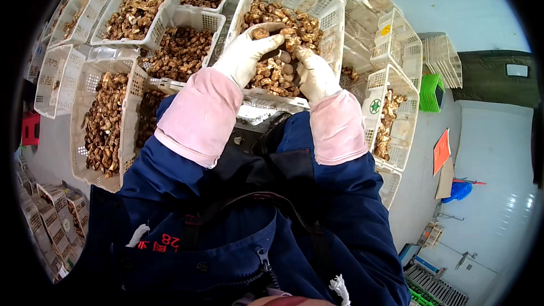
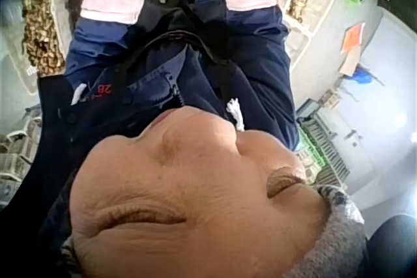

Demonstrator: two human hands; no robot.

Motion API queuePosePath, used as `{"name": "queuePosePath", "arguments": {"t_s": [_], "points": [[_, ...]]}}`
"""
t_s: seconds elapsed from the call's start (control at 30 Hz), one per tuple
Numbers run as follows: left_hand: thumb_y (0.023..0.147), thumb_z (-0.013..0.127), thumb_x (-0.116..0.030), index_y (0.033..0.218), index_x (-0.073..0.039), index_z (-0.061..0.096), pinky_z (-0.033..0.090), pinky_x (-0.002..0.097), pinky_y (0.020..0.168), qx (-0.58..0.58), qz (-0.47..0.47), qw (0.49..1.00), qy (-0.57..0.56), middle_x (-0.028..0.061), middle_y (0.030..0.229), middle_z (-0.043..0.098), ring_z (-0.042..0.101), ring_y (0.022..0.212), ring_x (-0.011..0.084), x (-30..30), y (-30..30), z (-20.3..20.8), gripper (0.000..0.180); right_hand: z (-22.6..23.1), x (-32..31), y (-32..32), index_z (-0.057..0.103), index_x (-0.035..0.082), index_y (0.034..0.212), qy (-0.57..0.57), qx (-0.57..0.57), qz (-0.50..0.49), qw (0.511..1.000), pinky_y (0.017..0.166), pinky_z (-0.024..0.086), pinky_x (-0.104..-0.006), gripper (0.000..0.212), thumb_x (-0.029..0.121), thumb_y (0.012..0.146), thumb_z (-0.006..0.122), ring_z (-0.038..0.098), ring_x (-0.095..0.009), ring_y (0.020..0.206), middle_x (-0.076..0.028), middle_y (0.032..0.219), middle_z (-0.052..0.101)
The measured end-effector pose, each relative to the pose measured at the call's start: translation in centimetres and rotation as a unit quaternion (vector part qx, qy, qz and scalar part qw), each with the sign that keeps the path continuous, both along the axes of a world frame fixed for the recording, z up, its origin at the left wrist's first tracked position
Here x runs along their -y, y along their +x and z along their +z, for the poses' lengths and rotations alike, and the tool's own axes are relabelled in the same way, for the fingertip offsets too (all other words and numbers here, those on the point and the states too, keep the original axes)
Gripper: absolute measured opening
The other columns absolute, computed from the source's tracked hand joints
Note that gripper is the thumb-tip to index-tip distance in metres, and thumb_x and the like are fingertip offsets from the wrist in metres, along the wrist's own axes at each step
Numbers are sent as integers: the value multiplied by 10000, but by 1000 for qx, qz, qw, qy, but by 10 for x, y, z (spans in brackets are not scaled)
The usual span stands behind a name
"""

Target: The person sorts tubers into plastic crates by hand, picking them up from a pile and placing them into different containers.

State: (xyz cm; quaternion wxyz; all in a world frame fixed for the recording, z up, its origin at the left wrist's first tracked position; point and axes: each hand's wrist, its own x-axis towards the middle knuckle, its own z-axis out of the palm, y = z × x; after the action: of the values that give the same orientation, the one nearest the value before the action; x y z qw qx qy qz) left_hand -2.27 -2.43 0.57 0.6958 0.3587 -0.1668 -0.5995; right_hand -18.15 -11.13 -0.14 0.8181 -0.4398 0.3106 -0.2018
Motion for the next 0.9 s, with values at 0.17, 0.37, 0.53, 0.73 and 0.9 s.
{"name": "queuePosePath", "arguments": {"t_s": [0.17, 0.37, 0.53, 0.73, 0.9], "points": [[914, 631, -80, 1240, -26, 584, 522, 276, 890, -15, -20, 1000, 5, 54, 1148, 653, 626, 995, 147, 9, -12, -3, 335, 2, 14, -14, 549, 64, 1159, 95, 37, -2, 995, 622, 406, -275, 268, 273, 999, 494, 490, -137, 693, -42, 885, 583], [929, 601, -66, 1257, -34, 572, 517, 281, 905, 3, -42, 997, -61, 44, 1150, 653, 624, 1028, 151, 11, -16, 1, 331, -1, 13, -17, 559, 60, 1164, 19, 64, 2, 998, 682, 468, -287, 275, 218, 947, 618, 585, -165, 810, -72, 1001, 622], [921, 596, -20, 1257, -29, 572, 527, 290, 908, -21, -29, 996, -81, 71, 1161, 651, 626, 1050, 163, 12, -9, -2, 337, 1, 13, -4, 554, 18, 1277, -78, 47, -15, 996, 831, 518, -257, 426, 98, 883, 696, 625, -126, 977, -48, 1101, 660], [910, 616, -2, 1284, -26, 552, 498, 288, 968, 1, -10, 997, -81, 84, 1177, 646, 622, 1076, 167, 12, 2, -7, 380, -5, 19, 10, 524, -4, 1324, -192, 1, -79, 978, 940, 482, -252, 490, 70, 871, 695, 598, -139, 1075, -68, 1189, 642], [943, 630, -272, 1305, -57, 501, 496, 313, 923, -66, 20, 996, -60, 88, 1207, 614, 611, 1086, 198, -9, 18, 1, 441, -24, 91, -30, 550, 95, 1303, -119, -122, -349, 922, 839, 541, -316, 417, 205, 912, 647, 639, -218, 964, -123, 1161, 646]]}}
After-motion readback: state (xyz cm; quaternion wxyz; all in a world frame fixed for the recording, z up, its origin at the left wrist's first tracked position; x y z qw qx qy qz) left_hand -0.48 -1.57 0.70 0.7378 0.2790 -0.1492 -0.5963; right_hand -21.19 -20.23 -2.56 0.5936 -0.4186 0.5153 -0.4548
